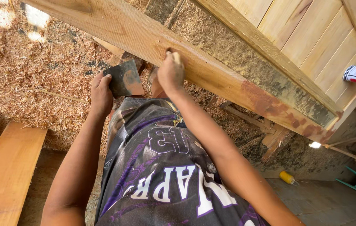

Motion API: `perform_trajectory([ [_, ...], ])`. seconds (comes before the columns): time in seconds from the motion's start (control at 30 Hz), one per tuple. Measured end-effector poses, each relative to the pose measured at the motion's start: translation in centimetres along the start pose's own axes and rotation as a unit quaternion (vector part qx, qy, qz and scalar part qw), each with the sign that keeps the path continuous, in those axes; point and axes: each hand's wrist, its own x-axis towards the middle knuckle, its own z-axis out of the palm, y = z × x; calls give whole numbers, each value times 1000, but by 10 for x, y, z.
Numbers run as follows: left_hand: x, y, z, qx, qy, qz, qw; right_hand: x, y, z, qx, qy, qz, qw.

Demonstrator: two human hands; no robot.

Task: The person sands a wooden door frame using sandpaper held in both hands, moving along the edges and flat surfaces. The person switches between two pieces of sandpaper and continues sanding different sections of the frame.

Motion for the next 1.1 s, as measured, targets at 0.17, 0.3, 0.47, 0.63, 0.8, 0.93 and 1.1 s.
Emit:
perform_trajectory([
  [0.17, -2, 10, -5, -9, 29, 12, 999, 30, -30, 10, 13, -205, 55, 977],
  [0.3, -4, 10, -16, -6, 34, 27, 999, 27, -28, 11, -48, 58, -191, 979],
  [0.47, 4, -6, -25, 130, 69, 101, 984, 18, -25, 3, -101, 43, -281, 954],
  [0.63, 14, -6, -22, -5, 35, 66, 997, 31, -24, -12, -46, -107, -104, 988],
  [0.8, -1, 7, -17, 62, 58, 30, 996, 21, -55, -11, -61, -6, -222, 973],
  [0.93, 3, 17, -7, 38, 20, 45, 998, 17, -80, -37, 38, -156, -219, 963],
  [1.1, 6, 21, 15, -103, 21, 21, 994, -2, -89, -74, 298, -125, -59, 944],
])
